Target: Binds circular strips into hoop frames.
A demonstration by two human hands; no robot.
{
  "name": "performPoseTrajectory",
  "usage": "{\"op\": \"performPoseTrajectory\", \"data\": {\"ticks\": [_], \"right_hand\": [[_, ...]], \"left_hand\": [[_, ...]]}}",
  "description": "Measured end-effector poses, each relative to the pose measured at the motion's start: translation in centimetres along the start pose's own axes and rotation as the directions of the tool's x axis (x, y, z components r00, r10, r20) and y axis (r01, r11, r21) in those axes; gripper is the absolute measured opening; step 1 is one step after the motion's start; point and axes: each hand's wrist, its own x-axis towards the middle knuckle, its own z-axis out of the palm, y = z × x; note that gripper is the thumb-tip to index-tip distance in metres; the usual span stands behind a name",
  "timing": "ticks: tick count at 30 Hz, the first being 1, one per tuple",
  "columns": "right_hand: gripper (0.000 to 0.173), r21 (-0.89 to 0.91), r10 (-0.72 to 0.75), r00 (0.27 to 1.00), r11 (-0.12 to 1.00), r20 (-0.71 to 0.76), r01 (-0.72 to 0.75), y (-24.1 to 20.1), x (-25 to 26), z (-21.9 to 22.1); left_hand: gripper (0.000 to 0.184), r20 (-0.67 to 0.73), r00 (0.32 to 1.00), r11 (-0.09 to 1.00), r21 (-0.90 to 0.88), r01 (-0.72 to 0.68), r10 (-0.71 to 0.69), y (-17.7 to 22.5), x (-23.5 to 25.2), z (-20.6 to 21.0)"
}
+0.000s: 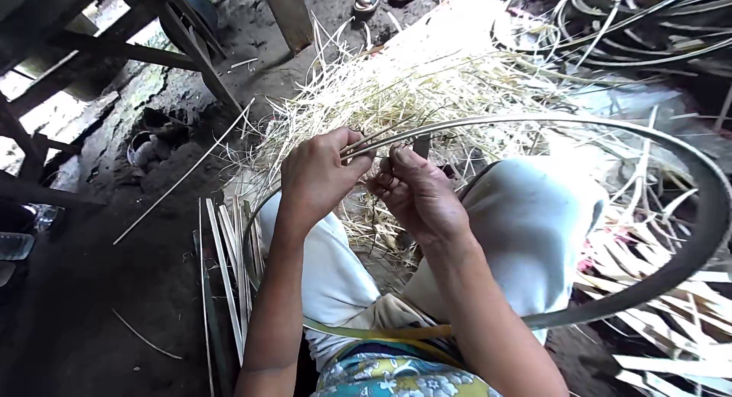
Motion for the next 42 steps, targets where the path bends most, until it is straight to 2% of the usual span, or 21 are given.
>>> {"op": "performPoseTrajectory", "data": {"ticks": [5, 9, 14, 18, 22, 25, 29, 35, 38, 40, 42], "right_hand": [[0.027, -0.118, -0.078, 0.997, 0.99, 0.014, 0.079, 0.4, -0.5, -0.1], [0.02, -0.225, -0.005, 1.0, 0.974, -0.03, -0.002, 0.7, -2.5, -1.3], [0.023, -0.145, -0.027, 0.989, 0.989, -0.145, 0.006, 0.8, -2.7, -2.5], [0.026, -0.167, -0.115, 0.985, 0.982, -0.131, 0.092, 0.8, -2.2, -2.4], [0.019, -0.25, -0.229, 0.964, 0.949, -0.134, 0.19, 1.0, -1.8, -2.3], [0.014, -0.341, -0.311, 0.947, 0.901, -0.08, 0.267, 1.2, -1.8, -2.4], [0.012, -0.495, -0.404, 0.914, 0.786, 0.041, 0.369, 1.4, -1.6, -2.1], [0.008, -0.563, -0.438, 0.891, 0.709, 0.119, 0.424, 0.9, -1.5, -1.1], [0.009, -0.56, -0.44, 0.89, 0.711, 0.12, 0.427, 1.0, -1.1, -0.6], [0.009, -0.64, -0.391, 0.909, 0.663, 0.146, 0.388, 0.8, -1.1, -0.6], [0.019, -0.723, -0.334, 0.929, 0.602, 0.158, 0.339, 0.8, -1.2, -0.7]], "left_hand": [[0.024, -0.096, 0.993, 0.989, 0.13, 0.077, -0.065, 1.0, -0.3, 0.4], [0.021, -0.165, 0.985, 0.985, 0.154, 0.073, -0.047, 1.1, -0.4, 0.7], [0.021, -0.194, 0.981, 0.987, 0.152, 0.06, -0.029, 0.3, -0.3, 0.5], [0.023, -0.225, 0.974, 0.986, 0.153, 0.06, -0.025, 0.2, -0.6, 0.3], [0.026, -0.263, 0.964, 0.99, 0.139, 0.01, 0.027, 0.5, -1.4, -0.1], [0.023, -0.238, 0.969, 0.994, 0.102, -0.043, 0.066, 0.8, -1.7, -0.2], [0.027, -0.116, 0.991, 0.997, 0.023, -0.072, 0.074, 0.9, -1.1, 0.0], [0.023, 0.004, 0.997, 0.997, 0.008, -0.08, 0.08, 1.1, 0.1, 0.4], [0.019, -0.038, 0.996, 0.995, 0.07, -0.076, 0.079, 1.3, 0.0, 0.5], [0.02, -0.095, 0.991, 0.989, 0.124, -0.086, 0.098, 1.3, -0.2, 0.6], [0.021, -0.151, 0.98, 0.981, 0.168, -0.1, 0.126, 1.1, -0.4, 0.7]]}}
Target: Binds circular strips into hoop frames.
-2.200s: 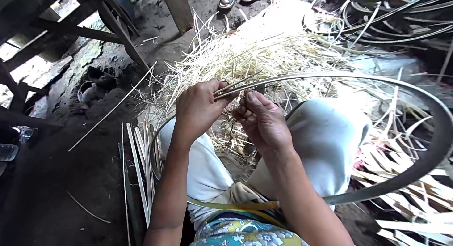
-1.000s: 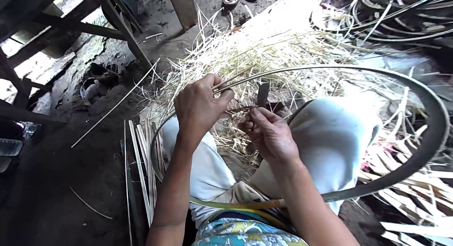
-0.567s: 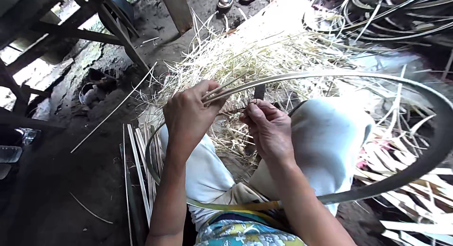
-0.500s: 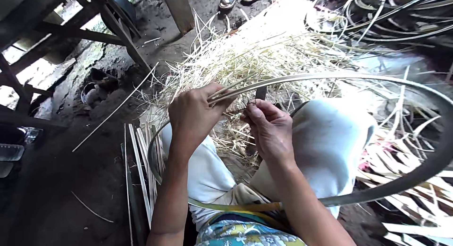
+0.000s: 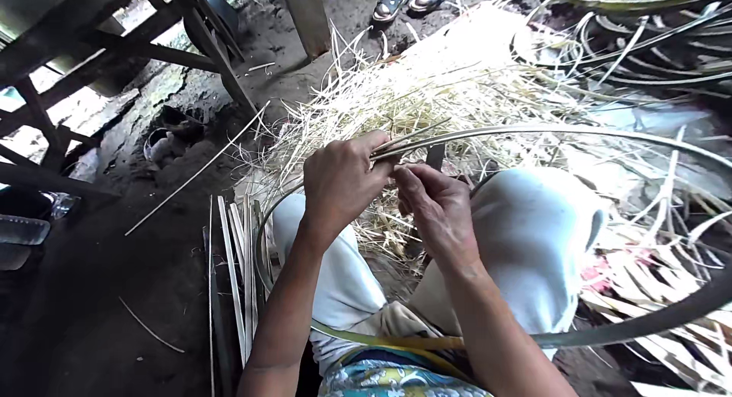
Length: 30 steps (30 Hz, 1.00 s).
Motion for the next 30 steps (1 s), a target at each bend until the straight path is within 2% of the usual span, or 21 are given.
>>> {"op": "performPoseTrajectory", "data": {"ticks": [3, 7, 10, 15, 17, 19, 20, 23, 24, 25, 27, 30], "right_hand": [[0.028, -0.104, 0.01, 0.998, 0.995, 0.068, -0.003, -0.4, -0.7, -0.2], [0.026, -0.117, 0.002, 0.99, 0.993, 0.14, 0.014, 0.0, -2.6, -1.1], [0.025, -0.104, 0.078, 0.985, 0.993, 0.156, -0.062, 0.4, -4.7, -2.2], [0.029, 0.008, 0.202, 0.961, 0.978, 0.191, -0.207, 0.5, -5.4, -3.1], [0.034, -0.033, 0.205, 0.945, 0.978, 0.256, -0.204, 0.1, -4.4, -3.1], [0.049, -0.079, 0.187, 0.925, 0.982, 0.331, -0.171, -0.6, -2.8, -2.6], [0.05, -0.086, 0.171, 0.922, 0.985, 0.347, -0.15, -1.1, -2.0, -2.2], [0.032, -0.072, 0.065, 0.952, 0.996, 0.299, -0.045, -1.8, -0.1, -0.3], [0.029, -0.068, 0.025, 0.959, 0.998, 0.282, -0.006, -1.7, 0.3, 0.1], [0.033, -0.068, 0.009, 0.964, 0.998, 0.264, 0.009, -1.6, 0.4, 0.5], [0.042, -0.09, 0.024, 0.967, 0.996, 0.254, -0.001, -1.4, 0.3, 0.4], [0.046, -0.073, 0.044, 0.962, 0.997, 0.27, -0.025, -0.9, -0.7, -0.4]], "left_hand": [[0.019, -0.09, 0.995, 0.998, 0.062, -0.032, 0.038, -0.3, -0.4, 0.4], [0.019, -0.177, 0.981, 0.99, 0.13, -0.053, 0.076, -1.0, -1.0, 0.9], [0.018, -0.234, 0.967, 0.982, 0.178, -0.056, 0.097, -1.3, -1.1, 1.2], [0.019, -0.157, 0.987, 0.992, 0.127, -0.025, 0.045, -1.4, -0.9, 1.2], [0.023, -0.085, 0.996, 0.997, 0.081, -0.015, 0.022, -1.9, -0.3, 0.4], [0.025, -0.037, 0.999, 0.999, 0.04, -0.023, 0.024, -1.9, 0.0, -0.3], [0.024, -0.023, 0.999, 0.999, 0.024, -0.028, 0.028, -1.7, -0.1, -0.3], [0.021, -0.004, 1.0, 1.0, 0.002, -0.023, 0.023, -0.9, -0.4, -0.3], [0.021, -0.003, 1.0, 1.0, 0.004, -0.019, 0.019, -0.8, -0.3, -0.3], [0.022, -0.005, 1.0, 1.0, 0.011, -0.017, 0.017, -0.8, -0.3, -0.4], [0.024, -0.039, 0.999, 0.999, 0.033, -0.031, 0.032, -1.0, -0.4, -0.2], [0.021, -0.131, 0.989, 0.993, 0.105, -0.057, 0.071, -1.0, -1.0, 0.6]]}}
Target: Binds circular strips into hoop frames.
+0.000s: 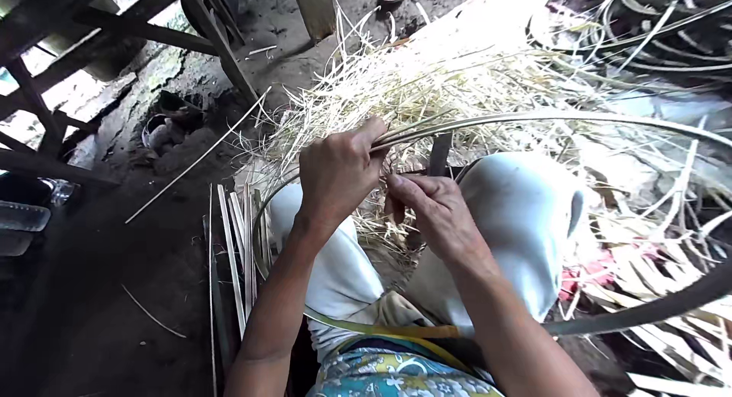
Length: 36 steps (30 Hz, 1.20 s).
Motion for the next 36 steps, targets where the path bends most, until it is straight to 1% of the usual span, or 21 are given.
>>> {"op": "performPoseTrajectory", "data": {"ticks": [5, 7, 10, 12, 14, 16, 17, 19, 20, 21, 22, 23, 26, 28, 29, 30, 32, 34, 36], "right_hand": [[0.046, 0.132, 0.02, 0.999, 0.991, 0.033, -0.024, 1.0, -2.4, -0.2], [0.044, 0.15, 0.076, 0.994, 0.985, 0.076, -0.087, 1.5, -3.9, -0.3], [0.04, 0.149, 0.161, 0.972, 0.971, 0.169, -0.187, 2.5, -8.3, -0.9], [0.041, 0.199, 0.231, 0.954, 0.943, 0.191, -0.268, 2.8, -11.5, -2.6], [0.041, 0.173, 0.3, 0.934, 0.927, 0.195, -0.334, 2.5, -14.3, -5.9], [0.038, 0.081, 0.394, 0.892, 0.904, 0.22, -0.419, 1.6, -17.0, -9.6], [0.036, 0.06, 0.456, 0.855, 0.873, 0.247, -0.484, 1.1, -18.3, -11.3], [0.035, 0.107, 0.571, 0.769, 0.779, 0.286, -0.618, 0.9, -20.6, -14.3], [0.035, 0.144, 0.615, 0.736, 0.731, 0.284, -0.667, 1.2, -21.7, -15.4], [0.034, 0.164, 0.642, 0.718, 0.704, 0.269, -0.691, 1.6, -22.5, -16.1], [0.033, 0.17, 0.65, 0.722, 0.704, 0.239, -0.69, 2.2, -22.9, -16.4], [0.032, 0.167, 0.632, 0.747, 0.73, 0.205, -0.663, 2.7, -23.0, -16.4], [0.033, 0.181, 0.486, 0.866, 0.847, 0.116, -0.5, 2.8, -20.8, -15.1], [0.037, 0.324, 0.353, 0.933, 0.876, 0.07, -0.356, 2.5, -18.6, -13.9], [0.038, 0.421, 0.293, 0.955, 0.862, 0.04, -0.282, 2.4, -17.4, -13.2], [0.038, 0.515, 0.266, 0.964, 0.826, -0.002, -0.227, 2.2, -16.0, -12.3], [0.039, 0.638, 0.299, 0.949, 0.752, -0.101, -0.169, 1.8, -12.9, -10.3], [0.043, 0.669, 0.353, 0.924, 0.723, -0.145, -0.171, 1.9, -10.1, -8.4], [0.045, 0.642, 0.362, 0.922, 0.742, -0.138, -0.195, 2.2, -8.1, -7.1]], "left_hand": [[0.016, -0.096, 0.994, 0.996, 0.083, -0.035, 0.043, 0.0, -0.2, 0.9], [0.019, -0.093, 0.996, 0.994, 0.111, 0.013, -0.003, -0.5, 0.1, 0.8], [0.023, -0.087, 0.992, 0.985, 0.144, 0.099, -0.087, -2.8, 0.5, 0.4], [0.024, -0.092, 0.991, 0.983, 0.144, 0.11, -0.097, -3.7, 0.0, 0.6], [0.024, -0.087, 0.992, 0.982, 0.152, 0.108, -0.096, -3.7, -0.6, 1.2], [0.023, -0.071, 0.991, 0.977, 0.172, 0.127, -0.116, -4.2, -0.5, 1.8], [0.023, -0.058, 0.99, 0.976, 0.173, 0.134, -0.126, -4.4, -0.2, 2.1], [0.024, -0.016, 0.991, 0.979, 0.153, 0.135, -0.134, -4.6, 0.0, 3.2], [0.024, -0.001, 0.993, 0.983, 0.143, 0.117, -0.119, -4.3, -0.2, 4.0], [0.023, 0.021, 0.994, 0.986, 0.136, 0.099, -0.103, -3.8, -0.3, 4.7], [0.022, 0.044, 0.994, 0.987, 0.13, 0.094, -0.101, -3.3, -0.3, 5.3], [0.022, 0.075, 0.99, 0.986, 0.127, 0.107, -0.117, -2.7, 0.2, 5.5], [0.03, 0.148, 0.975, 0.981, 0.121, 0.15, -0.168, -2.0, 2.7, 4.6], [0.04, 0.181, 0.966, 0.982, 0.072, 0.173, -0.184, -2.0, 3.6, 4.1], [0.045, 0.202, 0.959, 0.98, 0.043, 0.195, -0.199, -1.9, 3.7, 4.0], [0.051, 0.23, 0.948, 0.975, 0.02, 0.222, -0.22, -1.7, 3.7, 4.0], [0.056, 0.243, 0.942, 0.971, -0.002, 0.24, -0.232, -1.2, 3.6, 3.7], [0.052, 0.206, 0.958, 0.979, 0.001, 0.206, -0.201, -0.6, 3.4, 2.9], [0.041, 0.159, 0.973, 0.986, 0.012, 0.168, -0.167, 0.6, 2.8, 1.3]]}}
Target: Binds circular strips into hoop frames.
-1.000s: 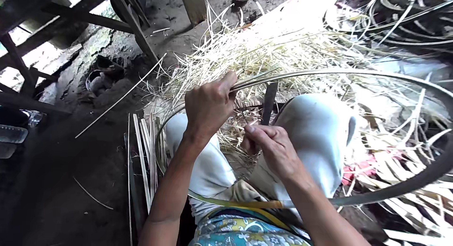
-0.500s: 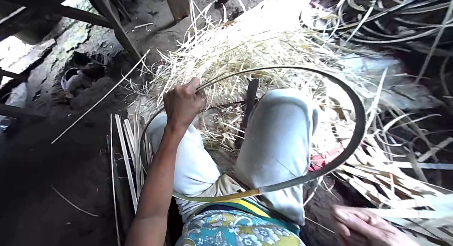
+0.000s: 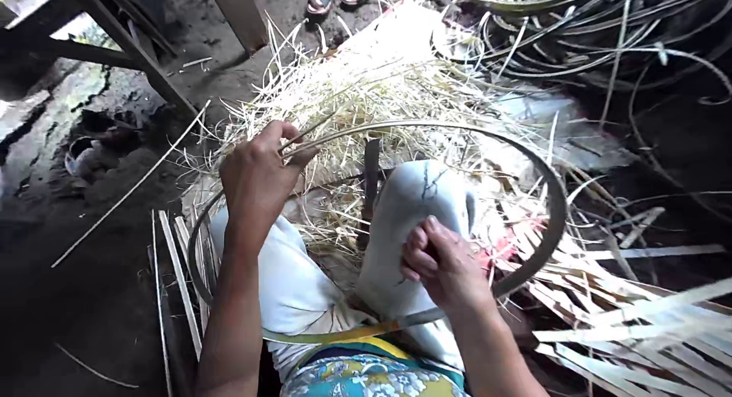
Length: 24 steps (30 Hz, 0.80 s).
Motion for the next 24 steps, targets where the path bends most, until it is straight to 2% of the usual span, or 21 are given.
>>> {"op": "performPoseTrajectory", "data": {"ticks": [4, 9, 13, 15, 18, 21, 24], "right_hand": [[0.041, -0.16, -0.11, 0.99, 0.98, 0.087, 0.123, 0.5, 1.2, 1.5], [0.037, -0.382, -0.246, 0.951, 0.874, 0.188, 0.301, 0.0, 1.9, 2.0], [0.038, -0.489, -0.202, 0.958, 0.827, 0.203, 0.278, -1.3, 1.3, 1.0], [0.037, -0.485, -0.167, 0.968, 0.841, 0.187, 0.239, -2.2, 0.4, -0.2], [0.038, -0.457, -0.097, 0.975, 0.871, 0.201, 0.181, -3.2, -1.1, -1.9], [0.038, -0.452, -0.057, 0.965, 0.875, 0.257, 0.173, -3.8, -1.8, -2.6], [0.039, -0.484, -0.034, 0.967, 0.861, 0.252, 0.157, -4.5, -2.5, -3.7]], "left_hand": [[0.02, -0.043, 0.992, 0.993, 0.016, -0.114, 0.115, 2.0, -3.2, -3.1], [0.014, 0.013, 0.989, 0.989, -0.04, -0.144, 0.145, 2.5, -4.1, -4.1], [0.033, -0.034, 0.994, 0.994, -0.032, -0.103, 0.102, 1.1, -4.1, -5.0], [0.04, -0.05, 0.997, 0.997, -0.036, -0.065, 0.063, 0.4, -4.4, -5.1], [0.036, -0.08, 0.995, 0.997, -0.038, -0.063, 0.059, 0.6, -4.9, -4.8], [0.032, -0.091, 0.986, 0.99, -0.01, -0.138, 0.137, 2.3, -5.4, -5.1], [0.036, -0.125, 0.981, 0.988, 0.026, -0.149, 0.151, 3.0, -5.7, -6.2]]}}
